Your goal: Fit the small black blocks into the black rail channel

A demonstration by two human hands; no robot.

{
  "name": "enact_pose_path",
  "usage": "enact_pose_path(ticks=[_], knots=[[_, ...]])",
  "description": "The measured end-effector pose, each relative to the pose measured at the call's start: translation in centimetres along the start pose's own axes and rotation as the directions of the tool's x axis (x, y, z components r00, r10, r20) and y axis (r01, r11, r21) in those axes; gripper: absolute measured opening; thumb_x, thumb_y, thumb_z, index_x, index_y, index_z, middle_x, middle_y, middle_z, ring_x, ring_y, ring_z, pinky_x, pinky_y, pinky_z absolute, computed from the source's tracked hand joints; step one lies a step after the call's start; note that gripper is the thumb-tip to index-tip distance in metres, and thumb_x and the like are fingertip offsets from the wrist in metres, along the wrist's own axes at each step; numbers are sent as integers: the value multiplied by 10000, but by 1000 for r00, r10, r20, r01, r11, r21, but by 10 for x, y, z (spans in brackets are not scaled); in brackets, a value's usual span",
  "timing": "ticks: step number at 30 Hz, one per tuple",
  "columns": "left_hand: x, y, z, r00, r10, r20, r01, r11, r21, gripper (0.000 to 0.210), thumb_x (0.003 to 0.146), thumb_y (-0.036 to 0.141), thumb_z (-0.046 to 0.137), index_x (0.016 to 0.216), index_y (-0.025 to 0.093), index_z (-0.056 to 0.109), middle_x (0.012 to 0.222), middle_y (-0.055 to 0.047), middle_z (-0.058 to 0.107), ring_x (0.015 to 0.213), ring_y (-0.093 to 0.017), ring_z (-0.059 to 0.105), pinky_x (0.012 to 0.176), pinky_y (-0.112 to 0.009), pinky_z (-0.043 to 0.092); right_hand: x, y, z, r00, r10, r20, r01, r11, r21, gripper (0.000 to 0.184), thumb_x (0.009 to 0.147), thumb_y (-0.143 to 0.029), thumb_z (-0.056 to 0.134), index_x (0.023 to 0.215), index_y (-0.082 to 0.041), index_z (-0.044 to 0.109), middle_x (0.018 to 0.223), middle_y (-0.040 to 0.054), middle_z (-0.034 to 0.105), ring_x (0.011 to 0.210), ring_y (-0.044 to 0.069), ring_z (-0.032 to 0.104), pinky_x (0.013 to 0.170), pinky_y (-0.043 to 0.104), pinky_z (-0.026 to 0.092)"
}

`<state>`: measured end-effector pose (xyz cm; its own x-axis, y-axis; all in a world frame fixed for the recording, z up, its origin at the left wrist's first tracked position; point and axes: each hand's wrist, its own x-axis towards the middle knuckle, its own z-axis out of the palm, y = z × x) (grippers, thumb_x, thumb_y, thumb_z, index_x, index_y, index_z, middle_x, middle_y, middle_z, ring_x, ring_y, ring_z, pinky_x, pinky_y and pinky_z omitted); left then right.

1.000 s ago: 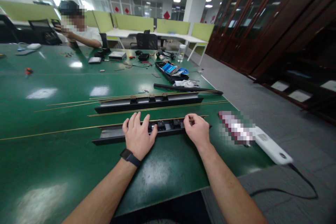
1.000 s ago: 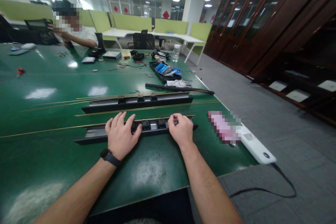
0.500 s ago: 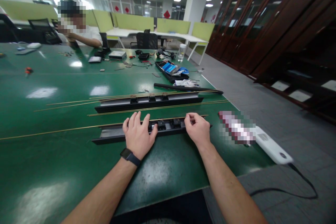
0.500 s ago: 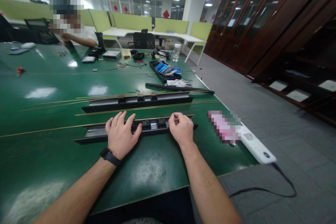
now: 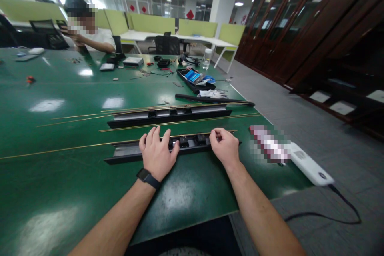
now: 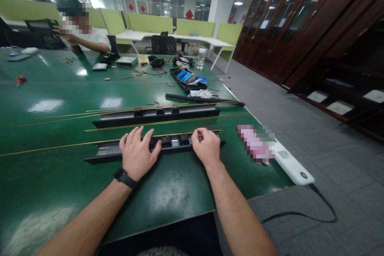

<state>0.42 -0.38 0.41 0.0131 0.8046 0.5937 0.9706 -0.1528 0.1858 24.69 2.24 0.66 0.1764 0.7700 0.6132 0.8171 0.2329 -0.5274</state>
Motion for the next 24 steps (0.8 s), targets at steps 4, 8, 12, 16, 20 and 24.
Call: enact_pose_path(ticks=[4, 8, 12, 16, 20, 24], knots=[[0, 1, 0, 1000, -9, 0, 9, 1000, -13, 443, 988, 461, 584, 1320, 201, 722, 1470, -214, 621, 1445, -380, 505, 1216, -597, 291, 0, 2, 0, 1000, 17, -4, -17, 1000, -6, 247, 962, -374, 580, 875, -230, 761, 746, 25, 750, 708, 185, 695, 740, 299, 516], [0, 1, 0, 1000, -18, 5, 18, 999, -42, 437, 982, 450, 585, 1313, 203, 726, 1467, -214, 624, 1450, -386, 496, 1221, -606, 281, 1, 2, -2, 999, 34, -11, -34, 999, -4, 251, 961, -375, 578, 877, -229, 763, 753, 34, 756, 717, 195, 700, 753, 307, 525], [0, 0, 0, 1000, -9, -6, 9, 999, -39, 431, 978, 452, 593, 1314, 214, 722, 1466, -210, 626, 1445, -384, 499, 1210, -605, 291, 2, 1, -3, 998, 53, -22, -53, 999, -10, 256, 956, -373, 572, 863, -229, 762, 750, 36, 760, 725, 202, 703, 766, 314, 526], [0, 0, 0, 1000, -5, -9, 5, 1000, -22, 431, 985, 456, 588, 1316, 215, 719, 1465, -207, 628, 1443, -377, 505, 1208, -592, 294, 2, 2, -3, 998, 55, -16, -56, 998, -12, 259, 955, -374, 573, 852, -229, 762, 752, 36, 761, 727, 200, 703, 768, 309, 522], [0, -1, 0, 1000, 1, -8, -1, 1000, -6, 430, 987, 462, 582, 1307, 214, 725, 1452, -207, 636, 1436, -378, 513, 1201, -590, 306, 2, 3, -2, 998, 62, -10, -62, 998, -14, 264, 957, -378, 571, 859, -227, 765, 762, 37, 763, 738, 200, 708, 762, 308, 516], [0, -1, -1, 1000, 2, -8, -2, 1000, -6, 438, 993, 461, 573, 1313, 202, 722, 1452, -213, 635, 1436, -381, 513, 1203, -589, 304, 2, 5, -1, 998, 58, -16, -58, 998, -15, 267, 955, -382, 569, 859, -225, 763, 751, 35, 757, 728, 201, 703, 761, 313, 514]])
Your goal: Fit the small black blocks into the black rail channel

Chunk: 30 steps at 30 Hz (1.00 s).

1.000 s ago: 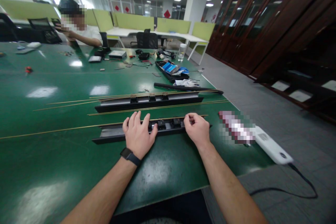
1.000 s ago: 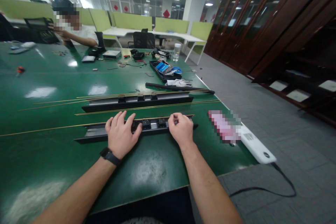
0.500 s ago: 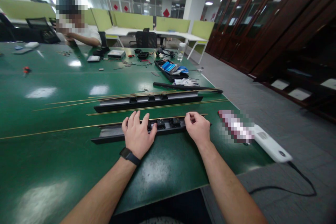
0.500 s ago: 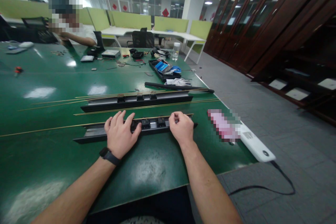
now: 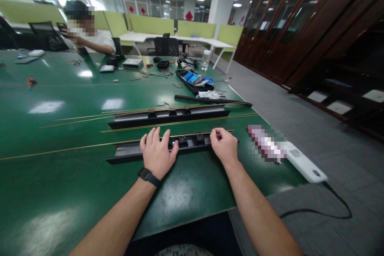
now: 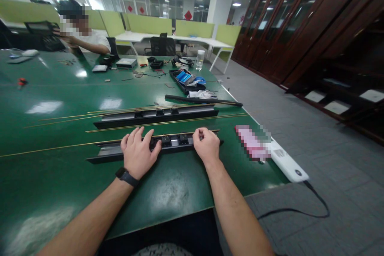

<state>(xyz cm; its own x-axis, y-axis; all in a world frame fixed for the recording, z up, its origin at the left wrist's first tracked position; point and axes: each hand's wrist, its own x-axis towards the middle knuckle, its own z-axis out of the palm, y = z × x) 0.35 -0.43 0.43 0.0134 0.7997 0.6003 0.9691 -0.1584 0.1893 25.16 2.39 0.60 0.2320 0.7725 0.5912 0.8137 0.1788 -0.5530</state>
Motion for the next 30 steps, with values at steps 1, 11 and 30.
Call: enact_pose_path(ticks=[1, 11, 30], knots=[[0, 0, 0, 1000, -1, 1, 1, 1000, -4, 440, 993, 460, 572, 1315, 199, 722, 1452, -215, 635, 1437, -382, 512, 1204, -590, 302, 0, 0, 0, 1000, 1, -4, -1, 1000, 3, 266, 956, -381, 568, 860, -226, 762, 749, 34, 755, 729, 201, 704, 763, 313, 515], [0, -1, 0, 1000, 0, -5, 0, 999, -34, 444, 991, 453, 570, 1322, 197, 718, 1459, -217, 631, 1439, -381, 508, 1207, -587, 299, 0, 0, 0, 1000, -9, 20, 9, 1000, -3, 247, 959, -369, 563, 884, -235, 756, 764, 29, 751, 737, 197, 691, 767, 313, 515], [-2, -1, 1, 1000, 1, -26, -2, 999, -32, 433, 984, 451, 581, 1325, 220, 715, 1452, -195, 646, 1425, -368, 522, 1201, -572, 299, -13, 7, 4, 996, -80, -44, 79, 997, -18, 280, 970, -344, 545, 1044, -213, 781, 925, 75, 788, 860, 225, 687, 901, 377, 558]])
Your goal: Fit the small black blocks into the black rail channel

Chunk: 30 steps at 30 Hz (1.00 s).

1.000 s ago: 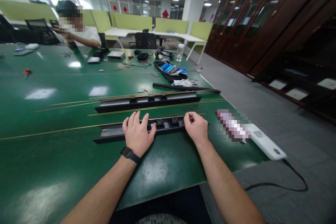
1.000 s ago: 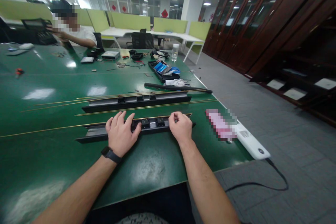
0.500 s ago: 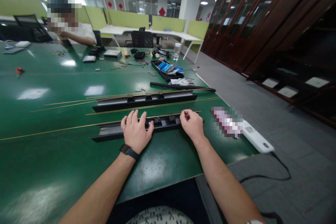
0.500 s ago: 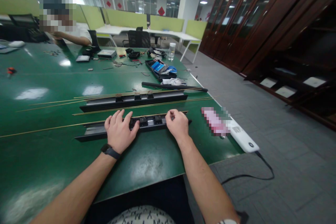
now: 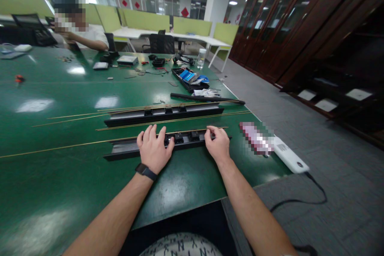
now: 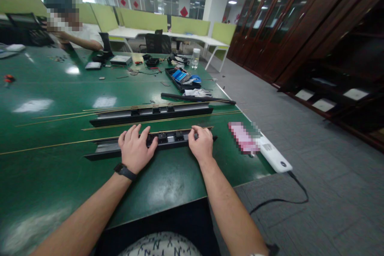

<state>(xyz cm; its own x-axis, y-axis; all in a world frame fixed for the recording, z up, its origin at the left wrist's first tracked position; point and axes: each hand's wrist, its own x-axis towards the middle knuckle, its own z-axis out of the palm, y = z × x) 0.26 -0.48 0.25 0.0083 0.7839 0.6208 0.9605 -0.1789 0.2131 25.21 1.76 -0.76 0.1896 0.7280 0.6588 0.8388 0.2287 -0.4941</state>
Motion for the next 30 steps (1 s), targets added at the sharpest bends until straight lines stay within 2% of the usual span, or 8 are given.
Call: enact_pose_path(ticks=[8, 20, 30], knots=[[0, 0, 0, 1000, 7, -7, -7, 1000, 2, 435, 989, 455, 572, 1324, 215, 712, 1447, -196, 647, 1423, -371, 523, 1201, -571, 303, -3, 0, 1, 1000, -18, 6, 18, 1000, 20, 278, 975, -333, 555, 1097, -202, 768, 954, 76, 799, 882, 222, 703, 938, 382, 556], [0, -1, 1, 1000, -1, 0, 1, 1000, -30, 463, 996, 463, 550, 1347, 198, 696, 1472, -202, 627, 1451, -373, 498, 1217, -570, 289, 0, 1, -1, 1000, -20, -23, 20, 1000, 9, 274, 968, -325, 557, 1044, -191, 782, 931, 80, 791, 869, 232, 689, 907, 392, 539], [1, -1, 1, 1000, 24, 7, -24, 999, 27, 499, 1007, 484, 548, 1352, 159, 702, 1467, -220, 630, 1445, -386, 506, 1210, -572, 305, 1, 6, 3, 998, 8, -59, -10, 999, -36, 292, 957, -351, 544, 1019, -198, 784, 882, 82, 773, 853, 240, 671, 898, 403, 519]])
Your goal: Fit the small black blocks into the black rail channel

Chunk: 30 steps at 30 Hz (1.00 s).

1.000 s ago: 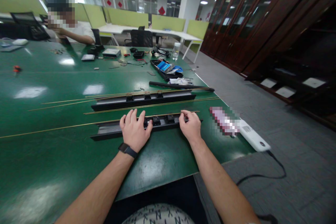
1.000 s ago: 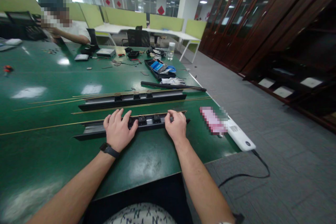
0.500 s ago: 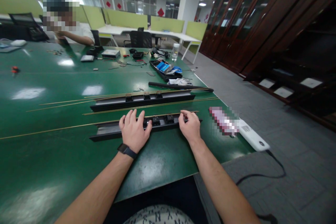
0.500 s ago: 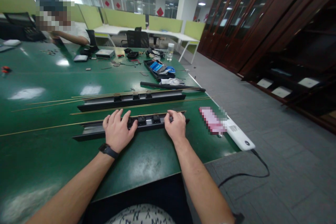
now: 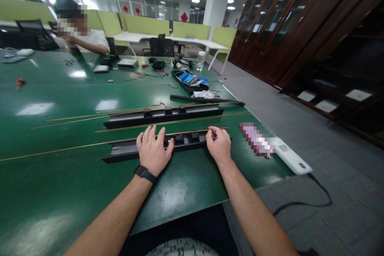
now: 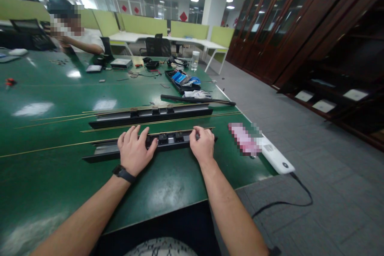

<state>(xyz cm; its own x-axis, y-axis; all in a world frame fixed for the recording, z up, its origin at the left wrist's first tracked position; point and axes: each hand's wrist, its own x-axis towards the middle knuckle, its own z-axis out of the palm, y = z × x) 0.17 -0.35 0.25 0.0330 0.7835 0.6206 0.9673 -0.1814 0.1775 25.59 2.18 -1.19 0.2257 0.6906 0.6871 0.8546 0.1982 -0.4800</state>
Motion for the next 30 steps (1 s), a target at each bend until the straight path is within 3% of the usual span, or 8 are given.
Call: enact_pose_path(ticks=[30], knots=[[0, 0, 0, 1000, -11, -1, 11, 999, -32, 480, 995, 468, 573, 1340, 163, 711, 1464, -225, 632, 1449, -395, 500, 1223, -590, 294, 3, 2, -2, 990, 143, -15, -143, 987, -74, 313, 937, -375, 531, 1015, -207, 783, 943, 95, 785, 971, 272, 659, 961, 428, 436]])
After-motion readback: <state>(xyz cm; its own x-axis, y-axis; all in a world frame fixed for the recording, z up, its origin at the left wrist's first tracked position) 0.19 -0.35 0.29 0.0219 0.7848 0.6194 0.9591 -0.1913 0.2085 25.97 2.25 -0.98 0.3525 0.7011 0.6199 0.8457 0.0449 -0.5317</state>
